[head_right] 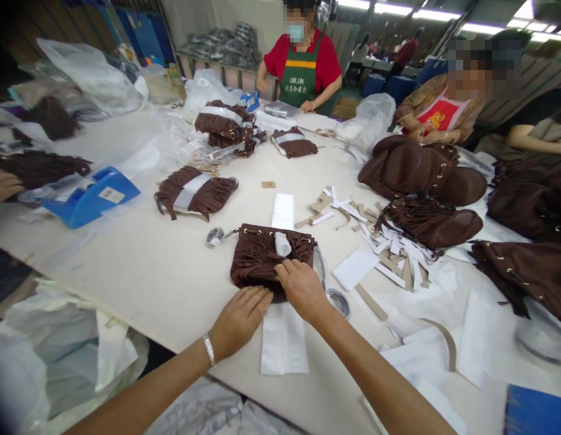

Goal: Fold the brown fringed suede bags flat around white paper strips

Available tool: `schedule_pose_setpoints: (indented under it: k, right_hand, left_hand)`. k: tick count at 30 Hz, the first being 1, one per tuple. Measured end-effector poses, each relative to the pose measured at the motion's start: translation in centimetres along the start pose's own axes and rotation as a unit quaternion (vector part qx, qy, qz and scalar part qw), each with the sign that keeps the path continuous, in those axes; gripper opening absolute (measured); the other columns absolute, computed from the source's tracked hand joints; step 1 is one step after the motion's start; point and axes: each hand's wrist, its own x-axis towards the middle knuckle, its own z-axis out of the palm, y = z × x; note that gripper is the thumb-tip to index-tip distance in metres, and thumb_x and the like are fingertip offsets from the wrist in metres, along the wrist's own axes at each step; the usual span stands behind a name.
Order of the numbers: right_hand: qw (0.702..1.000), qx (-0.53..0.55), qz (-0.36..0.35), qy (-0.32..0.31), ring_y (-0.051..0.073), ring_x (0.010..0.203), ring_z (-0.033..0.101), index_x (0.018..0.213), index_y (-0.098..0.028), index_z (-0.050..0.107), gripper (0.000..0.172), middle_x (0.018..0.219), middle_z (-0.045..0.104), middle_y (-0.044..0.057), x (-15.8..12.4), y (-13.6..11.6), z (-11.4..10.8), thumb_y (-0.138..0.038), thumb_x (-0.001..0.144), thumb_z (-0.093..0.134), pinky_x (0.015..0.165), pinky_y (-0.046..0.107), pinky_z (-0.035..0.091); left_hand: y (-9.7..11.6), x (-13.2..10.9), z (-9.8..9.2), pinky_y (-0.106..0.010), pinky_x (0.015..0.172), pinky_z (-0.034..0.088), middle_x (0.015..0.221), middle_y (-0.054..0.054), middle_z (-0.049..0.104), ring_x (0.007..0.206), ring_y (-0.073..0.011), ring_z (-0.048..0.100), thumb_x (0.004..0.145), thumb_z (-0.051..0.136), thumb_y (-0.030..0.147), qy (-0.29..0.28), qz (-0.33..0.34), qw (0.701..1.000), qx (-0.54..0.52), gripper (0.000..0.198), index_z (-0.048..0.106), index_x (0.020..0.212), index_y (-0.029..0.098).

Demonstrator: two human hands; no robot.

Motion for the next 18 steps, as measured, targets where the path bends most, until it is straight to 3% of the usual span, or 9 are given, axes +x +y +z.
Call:
schedule_pose_setpoints:
  k: [2, 6, 10, 12, 18]
  right_hand:
    - [0.999, -0.033, -0.005, 0.015, 0.021, 0.082, 0.049, 0.1, -0.017, 0.06, 0.017, 0.085, 0.058, 0.005, -0.1, 0.0, 0.0, -0.021, 0.097, 0.043, 0.073, 0.034, 0.034]
    - [0.996, -0.058, -0.037, 0.057, 0.019, 0.079, 0.047, 0.102, -0.016, 0.06, 0.023, 0.084, 0.058, 0.006, -1.3, -0.4, 1.7, -0.018, 0.099, 0.037, 0.07, 0.035, 0.031]
    - [0.993, -0.04, -0.096, 0.046, 0.018, 0.075, 0.046, 0.098, -0.019, 0.06, 0.019, 0.082, 0.057, 0.005, -2.9, -1.2, 4.9, -0.017, 0.097, 0.041, 0.065, 0.034, 0.029]
    - [0.992, -0.055, -0.109, 0.035, 0.019, 0.075, 0.046, 0.1, -0.019, 0.06, 0.018, 0.083, 0.057, 0.005, -3.2, -1.5, 5.9, -0.017, 0.096, 0.043, 0.064, 0.034, 0.029]
    - [0.99, -0.09, -0.112, 0.008, 0.021, 0.082, 0.048, 0.119, -0.016, 0.056, 0.027, 0.097, 0.06, 0.009, -3.9, -1.2, 5.5, -0.017, 0.095, 0.044, 0.067, 0.036, 0.035]
  left_hand:
    - [0.0, 0.5, 1.6, -0.046, 0.105, 0.041, 0.133, -0.015, 0.057, 0.122, -0.027, 0.051, 0.094, 0.05, 0.024, -0.056, -0.014, 0.998, 0.004, 0.041, 0.049, 0.132, 0.011]
    - [-0.8, 1.0, 3.0, -0.046, 0.106, 0.037, 0.136, -0.015, 0.054, 0.124, -0.0272, 0.049, 0.095, 0.049, 0.025, -0.083, -0.022, 0.996, -0.012, 0.043, 0.045, 0.135, 0.012]
    - [-0.9, 0.9, 2.5, -0.045, 0.096, 0.044, 0.111, -0.012, 0.066, 0.105, -0.0246, 0.06, 0.096, 0.046, 0.024, -0.114, -0.031, 0.992, -0.038, 0.026, 0.059, 0.116, 0.015]
    - [-0.7, 0.9, 2.3, -0.044, 0.092, 0.046, 0.108, -0.011, 0.066, 0.101, -0.0238, 0.061, 0.095, 0.046, 0.023, -0.115, -0.033, 0.992, -0.046, 0.022, 0.062, 0.109, 0.017]
    - [-0.5, -0.1, 1.3, -0.044, 0.1, 0.043, 0.118, -0.011, 0.063, 0.113, -0.0247, 0.056, 0.093, 0.05, 0.024, -0.089, -0.066, 0.992, -0.057, 0.03, 0.054, 0.122, 0.015]
